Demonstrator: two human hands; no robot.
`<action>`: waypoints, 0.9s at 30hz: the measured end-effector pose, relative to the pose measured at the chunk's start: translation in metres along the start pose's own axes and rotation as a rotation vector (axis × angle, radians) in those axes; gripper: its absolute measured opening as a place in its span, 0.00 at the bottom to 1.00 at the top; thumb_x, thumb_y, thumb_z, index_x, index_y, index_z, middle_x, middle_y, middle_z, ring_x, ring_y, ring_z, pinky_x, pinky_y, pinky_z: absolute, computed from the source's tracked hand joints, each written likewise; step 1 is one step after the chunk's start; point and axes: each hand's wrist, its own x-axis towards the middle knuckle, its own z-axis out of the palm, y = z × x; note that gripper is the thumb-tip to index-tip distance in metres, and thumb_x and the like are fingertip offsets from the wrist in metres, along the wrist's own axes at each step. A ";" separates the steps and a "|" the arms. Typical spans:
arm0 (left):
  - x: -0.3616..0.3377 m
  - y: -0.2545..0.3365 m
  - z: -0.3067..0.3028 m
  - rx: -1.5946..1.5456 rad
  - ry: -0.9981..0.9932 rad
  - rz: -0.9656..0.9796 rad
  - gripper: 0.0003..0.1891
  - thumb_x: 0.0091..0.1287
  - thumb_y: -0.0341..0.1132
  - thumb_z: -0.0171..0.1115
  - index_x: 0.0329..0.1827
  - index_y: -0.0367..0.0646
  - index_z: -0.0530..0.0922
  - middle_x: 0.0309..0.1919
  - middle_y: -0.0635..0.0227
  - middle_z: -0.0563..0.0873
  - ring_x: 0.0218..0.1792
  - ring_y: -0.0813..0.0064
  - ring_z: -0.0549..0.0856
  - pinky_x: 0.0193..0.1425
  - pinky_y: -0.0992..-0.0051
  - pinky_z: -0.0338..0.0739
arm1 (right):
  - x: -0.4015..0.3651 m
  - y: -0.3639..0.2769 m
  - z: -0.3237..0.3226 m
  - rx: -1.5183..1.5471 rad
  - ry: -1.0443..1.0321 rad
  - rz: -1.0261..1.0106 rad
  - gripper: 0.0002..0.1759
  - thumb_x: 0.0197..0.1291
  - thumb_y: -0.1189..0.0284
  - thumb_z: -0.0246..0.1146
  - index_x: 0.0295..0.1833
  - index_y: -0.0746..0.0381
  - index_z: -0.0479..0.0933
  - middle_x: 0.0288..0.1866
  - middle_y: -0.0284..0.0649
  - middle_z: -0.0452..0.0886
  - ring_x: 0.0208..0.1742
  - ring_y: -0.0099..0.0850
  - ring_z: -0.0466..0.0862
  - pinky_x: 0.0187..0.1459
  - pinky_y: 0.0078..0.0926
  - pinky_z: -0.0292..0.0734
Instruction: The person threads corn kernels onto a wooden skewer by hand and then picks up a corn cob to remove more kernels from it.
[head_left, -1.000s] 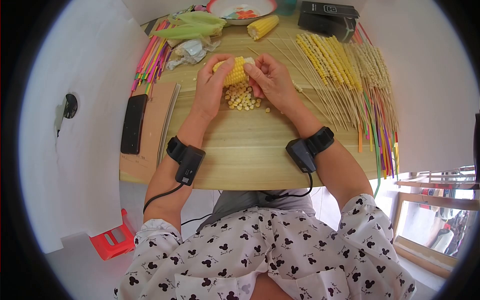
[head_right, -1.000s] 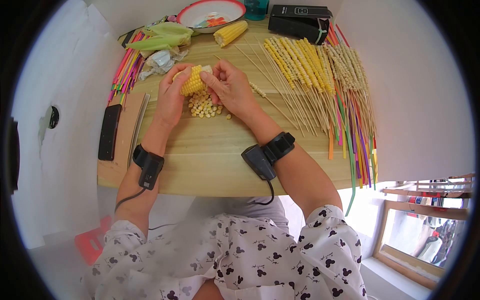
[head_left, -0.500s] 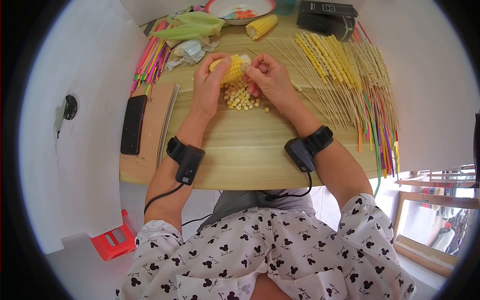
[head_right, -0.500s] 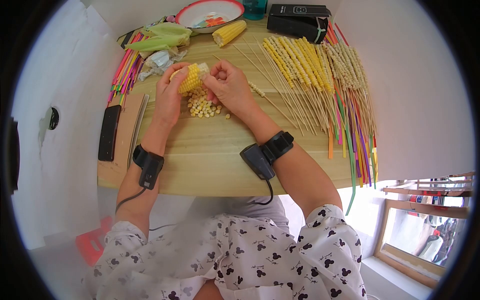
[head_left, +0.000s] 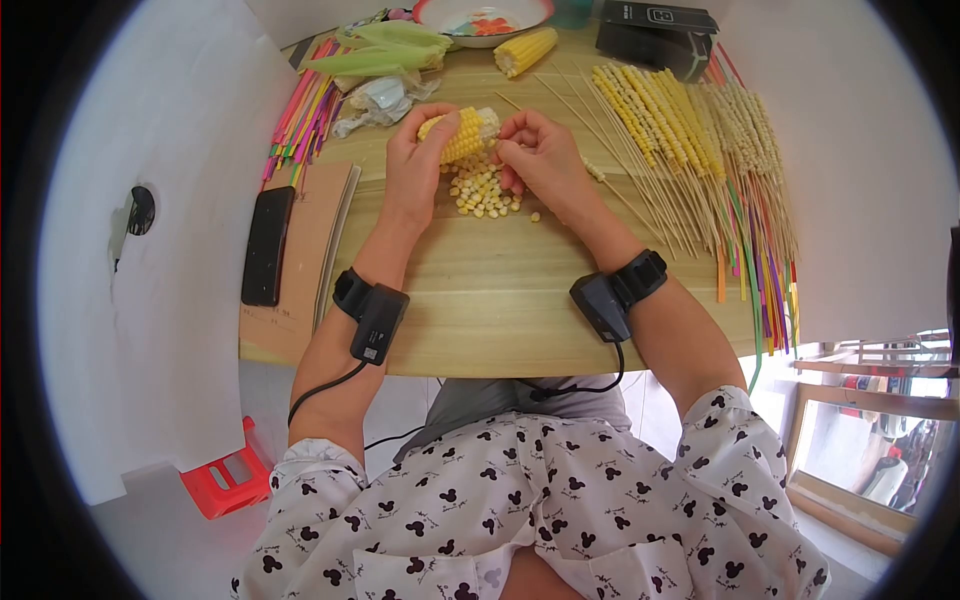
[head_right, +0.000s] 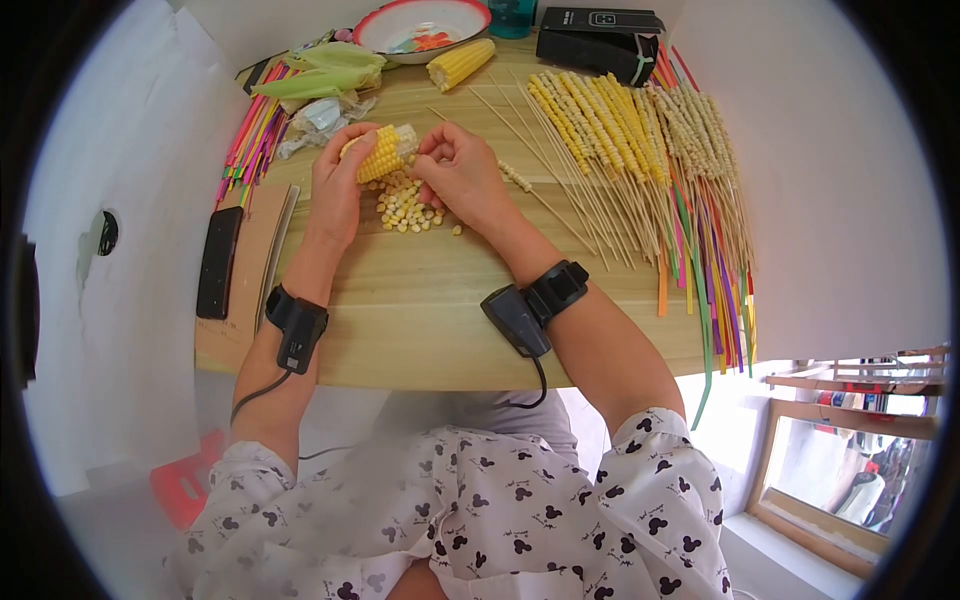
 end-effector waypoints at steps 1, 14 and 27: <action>0.000 0.000 0.000 0.000 0.000 0.000 0.12 0.71 0.38 0.59 0.50 0.40 0.80 0.43 0.70 0.83 0.43 0.83 0.82 0.45 0.80 0.77 | 0.000 0.000 0.000 -0.012 0.009 0.001 0.09 0.57 0.79 0.61 0.42 0.67 0.71 0.26 0.36 0.80 0.19 0.21 0.80 0.17 0.15 0.70; -0.001 0.003 0.000 0.024 -0.009 0.015 0.11 0.70 0.36 0.61 0.50 0.39 0.80 0.42 0.72 0.82 0.43 0.84 0.79 0.48 0.81 0.74 | -0.002 -0.006 0.000 -0.006 -0.015 0.016 0.11 0.64 0.70 0.62 0.42 0.66 0.71 0.25 0.36 0.79 0.16 0.20 0.77 0.16 0.16 0.69; -0.014 0.019 0.011 0.192 -0.151 0.134 0.13 0.72 0.38 0.57 0.52 0.38 0.77 0.45 0.72 0.80 0.48 0.83 0.76 0.56 0.80 0.69 | -0.001 -0.005 -0.001 0.081 -0.014 -0.001 0.21 0.66 0.56 0.66 0.34 0.59 0.66 0.22 0.34 0.77 0.14 0.16 0.73 0.14 0.14 0.65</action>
